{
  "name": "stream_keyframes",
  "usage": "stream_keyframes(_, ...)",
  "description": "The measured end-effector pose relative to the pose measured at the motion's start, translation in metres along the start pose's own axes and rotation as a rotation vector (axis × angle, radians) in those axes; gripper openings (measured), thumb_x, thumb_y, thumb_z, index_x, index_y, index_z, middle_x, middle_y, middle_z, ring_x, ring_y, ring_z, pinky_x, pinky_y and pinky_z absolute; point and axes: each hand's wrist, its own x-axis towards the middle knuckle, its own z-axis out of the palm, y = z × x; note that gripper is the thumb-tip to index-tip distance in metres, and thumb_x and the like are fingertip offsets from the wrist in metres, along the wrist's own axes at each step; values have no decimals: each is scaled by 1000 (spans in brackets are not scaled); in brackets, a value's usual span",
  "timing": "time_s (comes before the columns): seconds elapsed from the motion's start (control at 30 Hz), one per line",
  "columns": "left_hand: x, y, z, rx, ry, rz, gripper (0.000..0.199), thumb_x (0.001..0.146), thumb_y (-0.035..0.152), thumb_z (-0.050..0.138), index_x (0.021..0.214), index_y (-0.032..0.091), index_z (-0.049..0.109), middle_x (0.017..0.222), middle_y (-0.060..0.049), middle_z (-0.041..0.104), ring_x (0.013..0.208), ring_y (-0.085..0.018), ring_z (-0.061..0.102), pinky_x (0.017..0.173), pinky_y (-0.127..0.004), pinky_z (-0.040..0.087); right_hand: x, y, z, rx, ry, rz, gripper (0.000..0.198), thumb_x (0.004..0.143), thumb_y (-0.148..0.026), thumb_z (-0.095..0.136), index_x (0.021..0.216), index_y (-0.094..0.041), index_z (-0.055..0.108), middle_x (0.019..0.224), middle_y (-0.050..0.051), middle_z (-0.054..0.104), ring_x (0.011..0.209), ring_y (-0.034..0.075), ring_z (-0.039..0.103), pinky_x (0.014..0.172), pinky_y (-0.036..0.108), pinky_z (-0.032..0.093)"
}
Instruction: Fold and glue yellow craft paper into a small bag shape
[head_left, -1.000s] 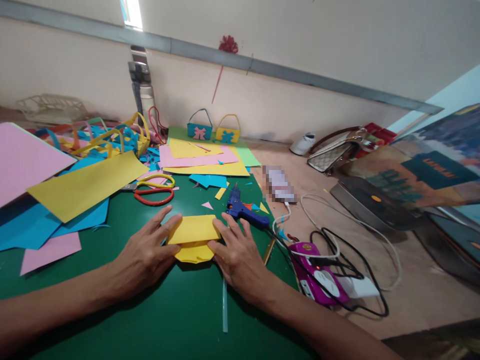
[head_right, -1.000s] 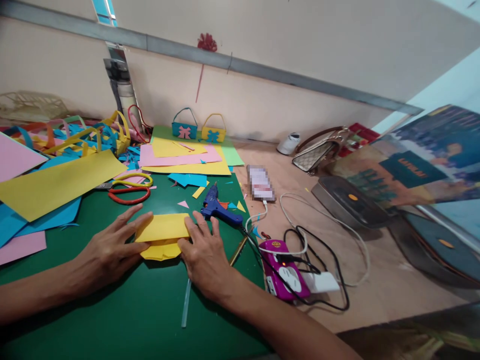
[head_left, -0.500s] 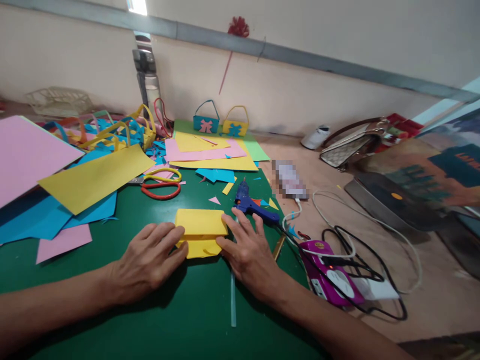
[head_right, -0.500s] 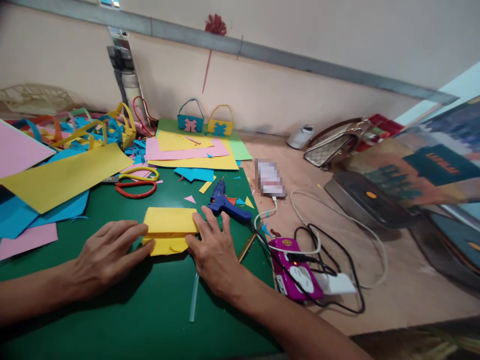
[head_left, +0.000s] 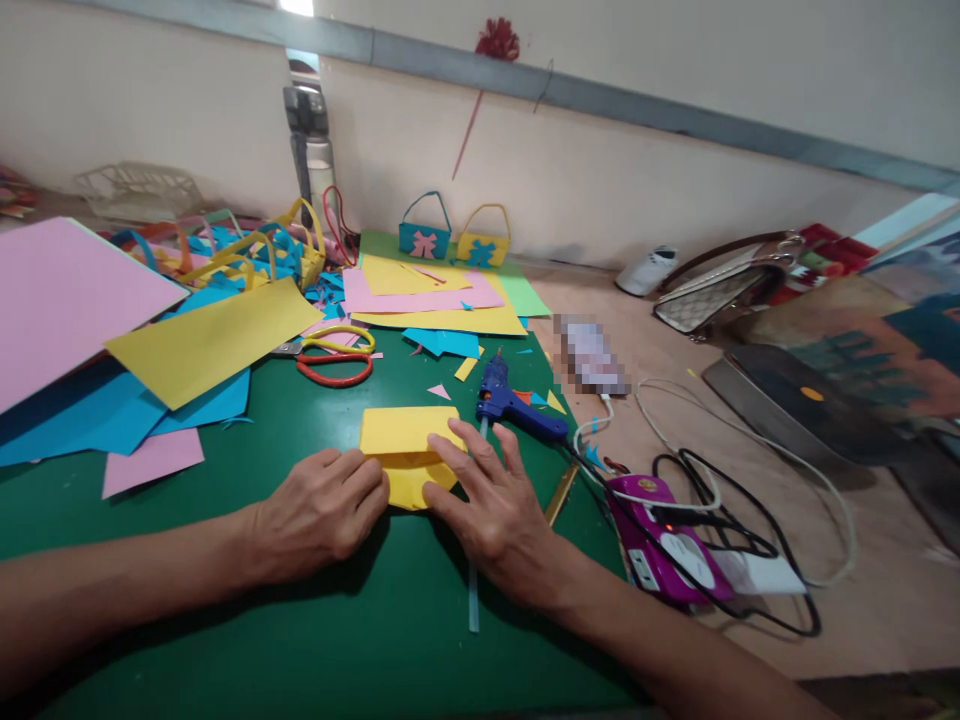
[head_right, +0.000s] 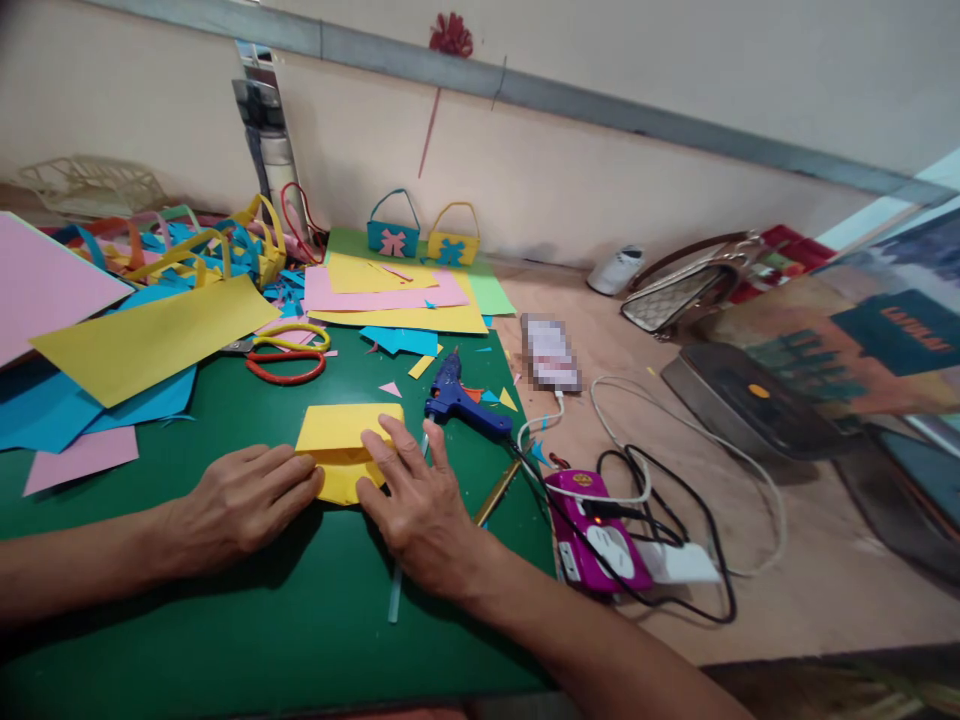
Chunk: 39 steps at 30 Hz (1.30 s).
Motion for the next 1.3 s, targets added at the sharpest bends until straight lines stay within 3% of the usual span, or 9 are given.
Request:
stream_keyframes(0.17,1,3,-2,20,-46,-12,17,87,9,39,80,13,54,64,-4,54,55,-16,45,49,-29,28,0,1,2,-5,-23,-14,27,87,-10,37,78,-13,62,80,10,57,90,23,48,85,41,37)
stream_keyframes(0.37,3,9,-2,-3,-84,-2,17,87,8,37,90,11,54,68,-4,54,58,-17,47,50,-31,30,5,-5,3,-23,-96,-35,23,88,-14,40,77,-14,60,72,6,54,72,19,44,70,35,35)
stream_keyframes(0.5,5,11,-3,-63,-30,49,15,87,10,38,87,12,53,69,-5,54,59,-18,47,50,-31,30,8,-10,2,-22,-99,-79,26,89,-12,37,77,-13,60,69,5,52,65,17,41,64,32,32)
stream_keyframes(0.87,11,14,-5,-88,140,80,21,87,8,38,74,13,53,63,-6,55,57,-17,46,50,-31,28,8,-13,0,-19,-15,-157,26,87,-11,38,74,-12,60,67,5,54,61,17,43,61,32,32)
stream_keyframes(1.03,9,13,-8,-149,134,66,26,89,9,34,72,14,53,74,-9,60,65,-18,51,53,-31,31,5,-11,0,-21,44,-210,25,85,-9,38,76,-11,61,66,5,56,60,16,45,60,32,33)
stream_keyframes(1.3,4,9,-6,-123,136,36,28,91,10,30,80,12,56,77,-9,59,65,-17,49,54,-32,32,3,-5,-4,-26,89,-209,26,88,-10,36,90,-6,61,72,8,60,70,18,52,73,38,38)
